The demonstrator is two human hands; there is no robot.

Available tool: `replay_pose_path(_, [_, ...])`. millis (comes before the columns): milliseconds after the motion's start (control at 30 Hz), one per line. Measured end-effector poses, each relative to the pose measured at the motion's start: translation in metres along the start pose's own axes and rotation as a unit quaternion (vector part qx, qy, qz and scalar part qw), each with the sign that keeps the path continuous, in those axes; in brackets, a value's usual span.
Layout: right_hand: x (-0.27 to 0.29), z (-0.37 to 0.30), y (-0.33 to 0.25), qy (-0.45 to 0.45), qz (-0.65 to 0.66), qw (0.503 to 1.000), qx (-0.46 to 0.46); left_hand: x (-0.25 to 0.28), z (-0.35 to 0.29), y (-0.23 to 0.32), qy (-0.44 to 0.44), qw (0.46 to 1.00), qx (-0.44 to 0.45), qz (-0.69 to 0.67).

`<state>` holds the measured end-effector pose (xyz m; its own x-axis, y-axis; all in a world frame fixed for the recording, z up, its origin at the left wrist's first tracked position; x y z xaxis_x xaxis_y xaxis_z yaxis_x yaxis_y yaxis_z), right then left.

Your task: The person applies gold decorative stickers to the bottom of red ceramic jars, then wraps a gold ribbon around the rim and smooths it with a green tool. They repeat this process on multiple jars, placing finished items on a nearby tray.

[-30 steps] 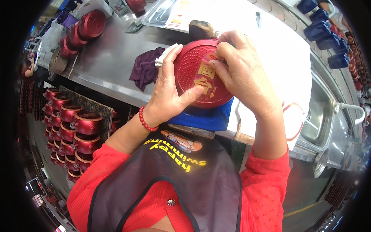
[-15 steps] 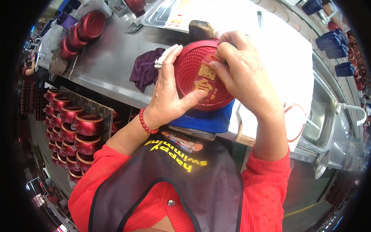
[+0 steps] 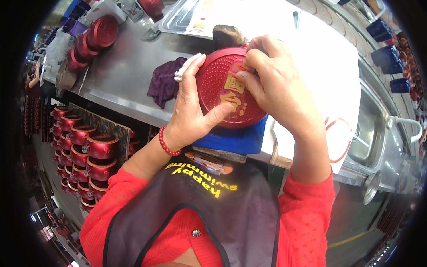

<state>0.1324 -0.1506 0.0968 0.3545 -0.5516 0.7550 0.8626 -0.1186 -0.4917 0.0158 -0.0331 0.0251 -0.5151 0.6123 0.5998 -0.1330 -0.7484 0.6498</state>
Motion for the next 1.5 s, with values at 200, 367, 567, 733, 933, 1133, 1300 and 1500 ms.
replay_pose_path(200, [0.002,0.001,0.0,0.023,-0.009,1.0,-0.004,-0.001,-0.002,-0.001,-0.002,1.0,0.011,0.0])
replay_pose_path(367, [0.013,-0.008,0.008,0.121,-0.057,0.99,-0.047,0.004,0.003,-0.001,-0.002,1.0,0.018,-0.009])
replay_pose_path(567, [0.012,-0.046,0.023,0.166,0.02,0.973,-0.16,0.012,0.048,-0.012,0.005,0.994,0.05,-0.095])
replay_pose_path(733, [-0.003,-0.068,0.027,0.182,0.084,0.961,-0.19,0.001,0.067,-0.009,-0.047,0.997,0.058,-0.016])
replay_pose_path(933, [-0.009,-0.072,0.03,0.191,0.111,0.958,-0.183,0.0,0.067,-0.006,-0.038,0.999,0.036,0.006])
replay_pose_path(1133, [-0.014,-0.075,0.035,0.199,0.137,0.953,-0.181,-0.001,0.067,-0.008,-0.043,0.998,0.046,-0.005])
replay_pose_path(1300, [-0.016,-0.078,0.038,0.202,0.156,0.949,-0.184,0.0,0.068,-0.004,-0.038,0.998,0.04,0.015])
replay_pose_path(1500, [-0.015,-0.077,0.038,0.2,0.173,0.946,-0.189,-0.001,0.069,-0.004,-0.049,0.998,0.05,0.009])
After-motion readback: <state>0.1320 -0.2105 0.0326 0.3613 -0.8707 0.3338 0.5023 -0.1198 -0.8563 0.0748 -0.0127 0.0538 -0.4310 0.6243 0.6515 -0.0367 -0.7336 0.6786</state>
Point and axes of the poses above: each hand's wrist, its own z-axis towards the middle knuckle, its own x-axis out of the back of the hand, y = z × x, the point moved 7 cm from there along z, towards the middle knuckle, and after that the axes turned 6 degrees about z, right-handed, at the moved point
